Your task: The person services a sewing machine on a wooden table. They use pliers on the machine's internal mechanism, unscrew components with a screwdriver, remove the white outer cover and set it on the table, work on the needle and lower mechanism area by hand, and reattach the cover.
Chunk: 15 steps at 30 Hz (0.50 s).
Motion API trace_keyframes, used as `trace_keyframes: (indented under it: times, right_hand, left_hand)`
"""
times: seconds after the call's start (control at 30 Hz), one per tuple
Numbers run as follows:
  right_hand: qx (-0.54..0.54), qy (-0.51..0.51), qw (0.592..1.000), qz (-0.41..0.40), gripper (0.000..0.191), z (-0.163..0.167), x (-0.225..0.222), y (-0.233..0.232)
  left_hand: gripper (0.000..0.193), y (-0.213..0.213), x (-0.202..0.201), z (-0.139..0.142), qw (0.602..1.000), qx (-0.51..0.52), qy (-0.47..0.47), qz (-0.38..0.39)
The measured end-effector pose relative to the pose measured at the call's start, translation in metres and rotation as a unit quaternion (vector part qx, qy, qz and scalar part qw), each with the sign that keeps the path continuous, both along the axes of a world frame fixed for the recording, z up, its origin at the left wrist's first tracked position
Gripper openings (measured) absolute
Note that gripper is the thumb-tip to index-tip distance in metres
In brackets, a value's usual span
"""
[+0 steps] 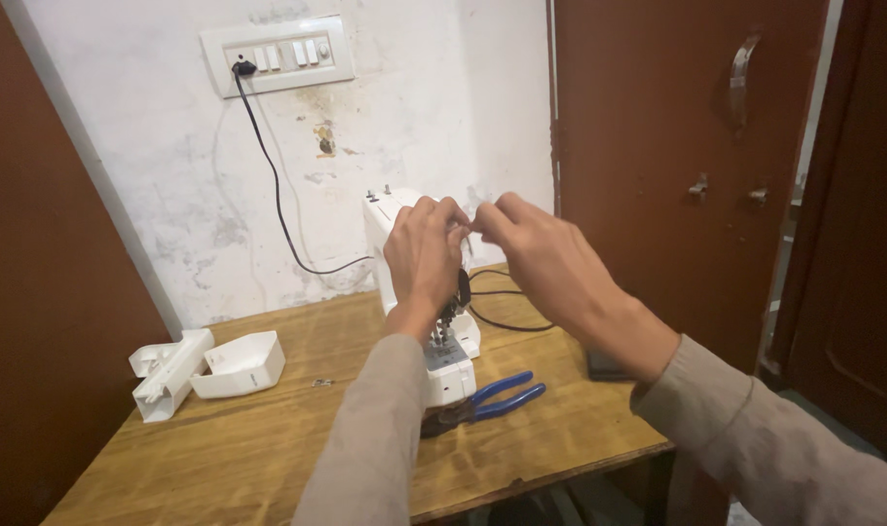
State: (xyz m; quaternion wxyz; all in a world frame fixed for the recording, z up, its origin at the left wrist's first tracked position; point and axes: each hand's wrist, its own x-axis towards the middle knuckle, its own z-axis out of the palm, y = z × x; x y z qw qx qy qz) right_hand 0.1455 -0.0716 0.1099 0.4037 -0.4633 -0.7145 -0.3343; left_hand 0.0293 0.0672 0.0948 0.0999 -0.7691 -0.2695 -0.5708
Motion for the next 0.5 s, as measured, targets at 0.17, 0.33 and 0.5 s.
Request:
trace_keyframes:
  times: [0.17, 0.33, 0.5]
  right_hand:
    - [0.015, 0.006, 1.000, -0.009, 0.010, 0.006, 0.006, 0.004]
    - [0.008, -0.005, 0.999, -0.035, 0.015, 0.016, 0.010, 0.008]
    - [0.029, -0.033, 0.998, -0.045, 0.022, 0.017, 0.014, 0.010]
  left_hand:
    - [0.018, -0.002, 0.001, 0.000, 1.000, -0.006, 0.002, 0.014]
    - [0.020, -0.001, 0.000, 0.000, 1.000, 0.004, -0.003, 0.009]
    - [0.018, -0.001, 0.001, 0.001, 1.000, -0.012, 0.005, 0.019]
